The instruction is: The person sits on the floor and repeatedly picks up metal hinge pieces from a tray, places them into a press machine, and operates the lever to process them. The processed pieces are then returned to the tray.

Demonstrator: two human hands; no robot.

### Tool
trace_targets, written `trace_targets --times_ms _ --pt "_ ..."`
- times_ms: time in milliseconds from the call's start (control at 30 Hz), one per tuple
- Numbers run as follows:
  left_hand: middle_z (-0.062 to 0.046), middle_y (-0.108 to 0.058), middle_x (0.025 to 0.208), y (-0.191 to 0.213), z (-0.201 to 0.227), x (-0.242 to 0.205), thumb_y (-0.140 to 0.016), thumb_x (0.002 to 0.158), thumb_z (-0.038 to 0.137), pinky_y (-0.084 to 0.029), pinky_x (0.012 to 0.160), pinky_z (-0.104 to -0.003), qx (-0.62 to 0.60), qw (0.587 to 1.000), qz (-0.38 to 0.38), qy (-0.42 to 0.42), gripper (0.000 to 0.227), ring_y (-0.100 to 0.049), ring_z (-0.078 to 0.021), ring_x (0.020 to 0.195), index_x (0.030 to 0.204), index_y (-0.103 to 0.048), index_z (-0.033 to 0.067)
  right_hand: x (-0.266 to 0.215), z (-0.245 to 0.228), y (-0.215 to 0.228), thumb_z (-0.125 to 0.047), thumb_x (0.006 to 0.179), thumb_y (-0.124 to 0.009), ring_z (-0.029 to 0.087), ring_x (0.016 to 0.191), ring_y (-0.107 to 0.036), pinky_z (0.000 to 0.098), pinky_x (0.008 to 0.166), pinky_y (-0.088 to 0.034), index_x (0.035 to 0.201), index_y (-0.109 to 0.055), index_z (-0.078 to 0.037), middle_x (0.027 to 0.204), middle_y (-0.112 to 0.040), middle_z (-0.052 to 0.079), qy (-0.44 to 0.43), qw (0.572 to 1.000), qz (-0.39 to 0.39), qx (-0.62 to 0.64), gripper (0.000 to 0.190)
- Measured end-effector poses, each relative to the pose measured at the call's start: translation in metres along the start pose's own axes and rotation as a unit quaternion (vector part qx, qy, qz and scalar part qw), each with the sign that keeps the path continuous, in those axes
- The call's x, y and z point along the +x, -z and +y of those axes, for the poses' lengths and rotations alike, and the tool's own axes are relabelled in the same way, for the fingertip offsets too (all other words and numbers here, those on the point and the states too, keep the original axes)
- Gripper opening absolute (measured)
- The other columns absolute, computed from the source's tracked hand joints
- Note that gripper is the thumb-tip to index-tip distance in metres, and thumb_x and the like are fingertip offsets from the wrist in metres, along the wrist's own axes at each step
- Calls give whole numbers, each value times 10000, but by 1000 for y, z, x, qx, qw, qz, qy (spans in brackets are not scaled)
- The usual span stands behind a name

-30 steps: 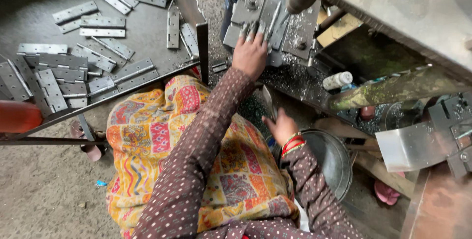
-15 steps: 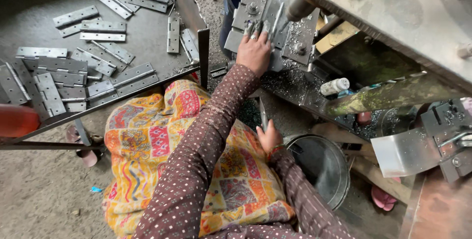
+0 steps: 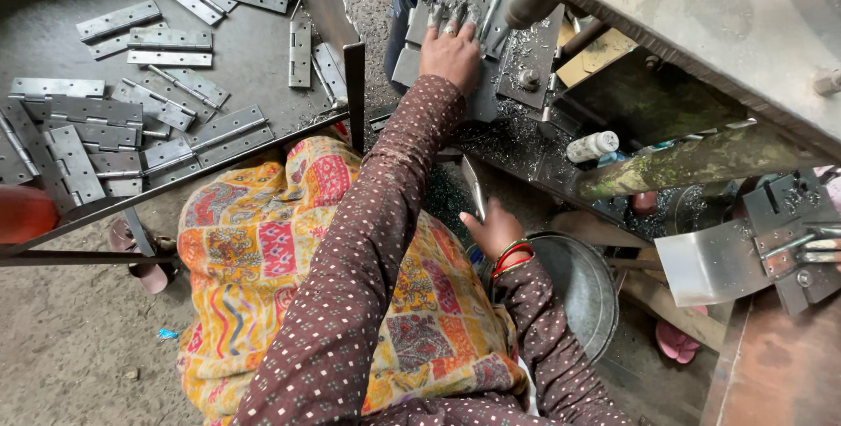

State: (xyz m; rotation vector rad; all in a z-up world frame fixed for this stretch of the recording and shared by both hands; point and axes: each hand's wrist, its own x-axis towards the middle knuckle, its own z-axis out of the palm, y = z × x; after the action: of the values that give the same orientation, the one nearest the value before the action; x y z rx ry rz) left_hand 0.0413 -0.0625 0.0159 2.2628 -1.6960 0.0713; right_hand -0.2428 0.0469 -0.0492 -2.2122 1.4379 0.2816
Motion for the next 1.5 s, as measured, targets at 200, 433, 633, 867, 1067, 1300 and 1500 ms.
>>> trace_targets --times_ms 200,433,633,867,1067,1300,1500 --pt "-87 -614 1360 -5 0 10 -568 955 169 -348 1112 -571 -7 1000 18 -8 261 -574 -284 1262 1150 -733 113 5 15 -51 -482 894 -706 440 795 -712 538 691 -550 1074 -596 -69 868 -719 225 14 993 86 73 464" --pt "-99 -627 1335 -10 -1 9 -590 974 192 -404 1090 -541 -37 999 2 -23 213 -602 -263 1251 1087 -747 102 7 25 -95 -403 893 -715 454 828 -693 538 680 -539 1024 -598 -62 885 -733 196 90 973 154 148 384" --pt "-84 -624 1322 -7 -11 -2 -593 949 181 -398 1064 -560 19 999 1 -26 193 -621 -252 1173 1033 -757 124 8 27 -38 -500 896 -733 437 810 -706 527 706 -538 956 -633 -82 828 -717 209 45 996 51 51 434" --pt "-82 -613 1362 -13 -14 6 -561 992 148 -361 1120 -563 8 1000 -14 -26 199 -683 -230 1041 1074 -740 123 35 44 -129 -458 912 -691 482 802 -678 573 663 -520 1055 -570 -50 854 -712 250 54 979 169 104 448" --pt "-85 -653 1244 -15 -11 -4 -568 921 153 -427 1030 -531 21 996 65 -55 195 -710 -230 971 988 -750 132 47 47 -148 -460 900 -678 500 744 -674 576 612 -533 1213 -539 -63 805 -701 270 46 979 145 133 524" --pt "-92 -667 1189 1 -9 -21 -576 960 180 -439 1019 -497 1 998 37 -54 183 -721 -247 883 950 -742 102 -17 9 0 -396 940 -730 385 928 -702 474 762 -559 1231 -599 -66 1061 -721 194 99 965 226 91 460" --pt "-137 -642 1194 46 20 -120 -579 940 203 -369 1114 -485 1 997 33 -64 219 -648 -283 1082 1026 -715 54 -32 -27 43 -267 928 -798 295 1062 -641 393 900 -555 1270 -605 -50 1263 -561 145 174 924 283 190 449"
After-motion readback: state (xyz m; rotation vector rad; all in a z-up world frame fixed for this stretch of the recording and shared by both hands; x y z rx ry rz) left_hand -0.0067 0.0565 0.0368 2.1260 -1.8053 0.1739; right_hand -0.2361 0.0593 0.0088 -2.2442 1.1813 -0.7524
